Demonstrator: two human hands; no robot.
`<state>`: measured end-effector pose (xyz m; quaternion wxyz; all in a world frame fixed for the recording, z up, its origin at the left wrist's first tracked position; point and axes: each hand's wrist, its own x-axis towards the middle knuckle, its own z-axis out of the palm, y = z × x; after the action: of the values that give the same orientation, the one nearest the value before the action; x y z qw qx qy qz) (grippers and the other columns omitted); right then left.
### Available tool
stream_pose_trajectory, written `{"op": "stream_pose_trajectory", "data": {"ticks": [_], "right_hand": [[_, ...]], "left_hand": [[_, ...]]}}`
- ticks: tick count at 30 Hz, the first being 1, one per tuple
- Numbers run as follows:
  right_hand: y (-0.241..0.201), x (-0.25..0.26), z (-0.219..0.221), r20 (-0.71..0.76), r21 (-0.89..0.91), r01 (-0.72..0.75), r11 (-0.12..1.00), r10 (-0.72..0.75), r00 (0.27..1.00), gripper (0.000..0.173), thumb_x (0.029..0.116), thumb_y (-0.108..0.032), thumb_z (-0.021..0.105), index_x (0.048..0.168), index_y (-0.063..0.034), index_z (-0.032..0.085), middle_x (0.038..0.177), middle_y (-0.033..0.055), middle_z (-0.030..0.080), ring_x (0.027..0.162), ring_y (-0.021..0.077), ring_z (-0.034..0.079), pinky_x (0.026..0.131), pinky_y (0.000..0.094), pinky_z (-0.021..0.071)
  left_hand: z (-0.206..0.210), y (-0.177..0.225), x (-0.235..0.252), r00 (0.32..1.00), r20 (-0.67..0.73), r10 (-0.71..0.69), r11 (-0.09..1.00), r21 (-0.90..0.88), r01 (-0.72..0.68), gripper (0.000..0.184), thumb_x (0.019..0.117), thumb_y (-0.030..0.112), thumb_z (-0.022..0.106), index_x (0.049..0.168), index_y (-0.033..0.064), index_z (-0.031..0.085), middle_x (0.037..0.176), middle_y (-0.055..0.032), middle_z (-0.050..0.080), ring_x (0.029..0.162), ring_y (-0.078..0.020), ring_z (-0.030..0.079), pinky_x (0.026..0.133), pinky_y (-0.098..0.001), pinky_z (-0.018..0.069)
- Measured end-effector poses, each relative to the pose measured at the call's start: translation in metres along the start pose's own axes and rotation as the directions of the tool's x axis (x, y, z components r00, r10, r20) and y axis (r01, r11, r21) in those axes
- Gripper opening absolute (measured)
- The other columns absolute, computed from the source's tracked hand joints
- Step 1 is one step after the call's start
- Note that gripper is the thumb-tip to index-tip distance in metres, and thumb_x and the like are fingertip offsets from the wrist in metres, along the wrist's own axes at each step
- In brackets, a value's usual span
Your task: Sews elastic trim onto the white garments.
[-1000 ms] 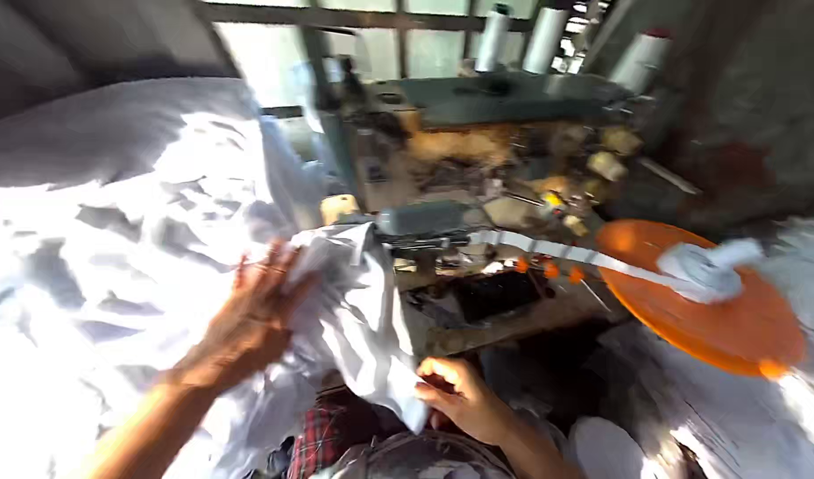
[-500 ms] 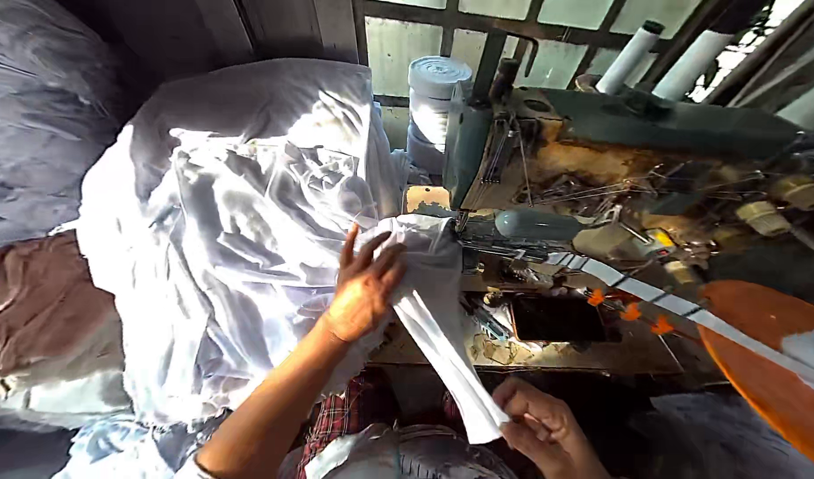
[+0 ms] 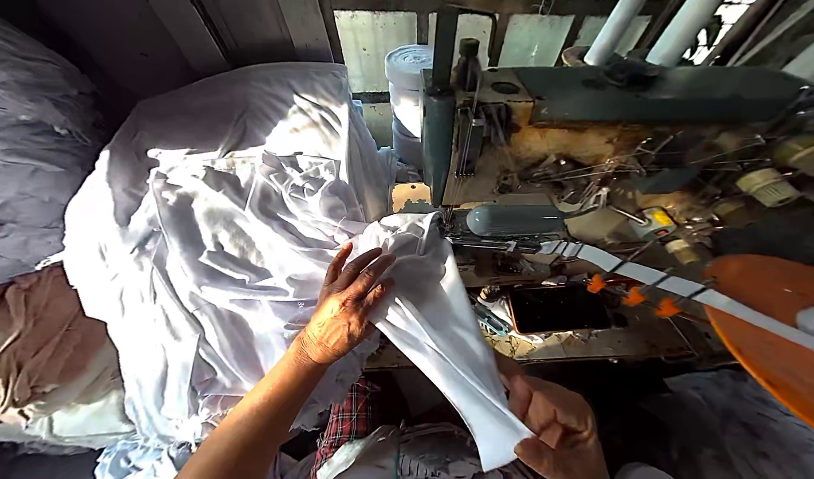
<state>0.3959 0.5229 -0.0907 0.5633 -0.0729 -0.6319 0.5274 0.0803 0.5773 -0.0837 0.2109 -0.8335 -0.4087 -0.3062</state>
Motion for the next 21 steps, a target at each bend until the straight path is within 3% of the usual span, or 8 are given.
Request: {"op": "stream_pose_trajectory", "data": {"ticks": [2, 4, 6, 7, 9, 12, 15, 21], "right_hand": [[0.008, -0.001, -0.005, -0.022, -0.128, 0.037, 0.991, -0.040, 0.999, 0.020, 0.0955, -0.022, 0.072, 0.081, -0.0141, 0.062, 0.096, -0.0069, 0.070, 0.093, -0.0002, 0.066, 0.111, 0.0304, 0.0460], [0.032, -0.009, -0.013, -0.053, -0.209, -0.021, 0.978, 0.010, 0.999, 0.024, 0.0956, -0.021, 0.071, 0.077, -0.0124, 0.059, 0.110, -0.0037, 0.071, 0.083, -0.0032, 0.065, 0.099, 0.0231, 0.0521], [0.055, -0.021, -0.015, -0.101, -0.169, -0.098, 0.981, 0.082, 0.991, 0.022, 0.0940, -0.018, 0.072, 0.077, -0.0107, 0.060, 0.129, -0.0017, 0.069, 0.076, -0.0067, 0.062, 0.075, 0.0135, 0.0522], [0.060, -0.024, -0.014, -0.111, -0.193, -0.100, 0.976, 0.080, 0.991, 0.023, 0.0939, -0.017, 0.072, 0.077, -0.0100, 0.058, 0.129, -0.0012, 0.068, 0.075, -0.0072, 0.061, 0.073, 0.0122, 0.0518], [0.063, -0.028, -0.015, -0.118, -0.299, -0.097, 0.949, 0.064, 0.991, 0.026, 0.0935, -0.016, 0.072, 0.076, -0.0083, 0.054, 0.118, 0.0016, 0.068, 0.078, -0.0046, 0.060, 0.082, 0.0146, 0.0525], [0.062, -0.031, -0.018, -0.122, -0.376, -0.119, 0.919, 0.078, 0.989, 0.026, 0.0924, -0.017, 0.074, 0.076, -0.0054, 0.057, 0.113, 0.0083, 0.071, 0.095, 0.0051, 0.067, 0.084, 0.0197, 0.0557], [0.064, -0.030, -0.017, -0.128, -0.398, -0.112, 0.911, 0.066, 0.990, 0.023, 0.0919, -0.017, 0.074, 0.078, -0.0054, 0.060, 0.102, 0.0072, 0.070, 0.099, 0.0075, 0.067, 0.084, 0.0198, 0.0565], [0.067, -0.027, -0.014, -0.128, -0.536, -0.108, 0.837, 0.046, 0.991, 0.021, 0.0962, -0.019, 0.069, 0.084, -0.0030, 0.066, 0.083, 0.0050, 0.067, 0.080, 0.0033, 0.064, 0.073, 0.0139, 0.0536]], "left_hand": [[0.001, -0.001, 0.002, 1.000, -0.011, -0.004, 1.000, -0.008, 0.004, 0.026, 0.1044, 0.016, 0.043, 0.108, 0.0095, 0.068, 0.133, -0.0143, 0.066, 0.134, -0.0322, 0.055, 0.119, -0.0573, 0.0270], [0.003, -0.006, -0.002, 0.999, 0.023, -0.049, 0.999, -0.005, 0.050, 0.028, 0.1017, 0.019, 0.046, 0.108, 0.0094, 0.071, 0.133, -0.0165, 0.066, 0.133, -0.0353, 0.056, 0.117, -0.0609, 0.0285], [0.005, -0.011, -0.007, 0.995, 0.056, -0.082, 0.997, 0.004, 0.082, 0.029, 0.0971, 0.023, 0.050, 0.111, 0.0093, 0.072, 0.134, -0.0191, 0.065, 0.133, -0.0387, 0.056, 0.115, -0.0645, 0.0303], [0.004, -0.012, -0.007, 0.994, 0.065, -0.084, 0.996, 0.013, 0.084, 0.029, 0.0971, 0.023, 0.050, 0.112, 0.0097, 0.071, 0.135, -0.0192, 0.064, 0.133, -0.0388, 0.055, 0.114, -0.0641, 0.0309], [0.001, -0.011, -0.009, 0.994, 0.068, -0.080, 0.997, 0.028, 0.079, 0.028, 0.0983, 0.024, 0.049, 0.112, 0.0105, 0.069, 0.136, -0.0185, 0.063, 0.134, -0.0377, 0.054, 0.114, -0.0621, 0.0312], [0.001, -0.011, -0.008, 0.996, 0.060, -0.065, 0.997, 0.035, 0.063, 0.028, 0.0971, 0.024, 0.049, 0.112, 0.0110, 0.068, 0.136, -0.0184, 0.064, 0.134, -0.0370, 0.055, 0.115, -0.0611, 0.0303], [0.000, -0.012, -0.006, 0.998, 0.034, -0.051, 0.998, 0.040, 0.050, 0.025, 0.0972, 0.021, 0.050, 0.113, 0.0113, 0.066, 0.134, -0.0185, 0.064, 0.134, -0.0362, 0.055, 0.115, -0.0603, 0.0296], [-0.005, -0.019, 0.002, 0.996, 0.012, -0.091, 0.993, 0.073, 0.090, 0.027, 0.1013, 0.017, 0.049, 0.116, 0.0071, 0.069, 0.133, -0.0200, 0.065, 0.132, -0.0401, 0.056, 0.113, -0.0643, 0.0324]]}}
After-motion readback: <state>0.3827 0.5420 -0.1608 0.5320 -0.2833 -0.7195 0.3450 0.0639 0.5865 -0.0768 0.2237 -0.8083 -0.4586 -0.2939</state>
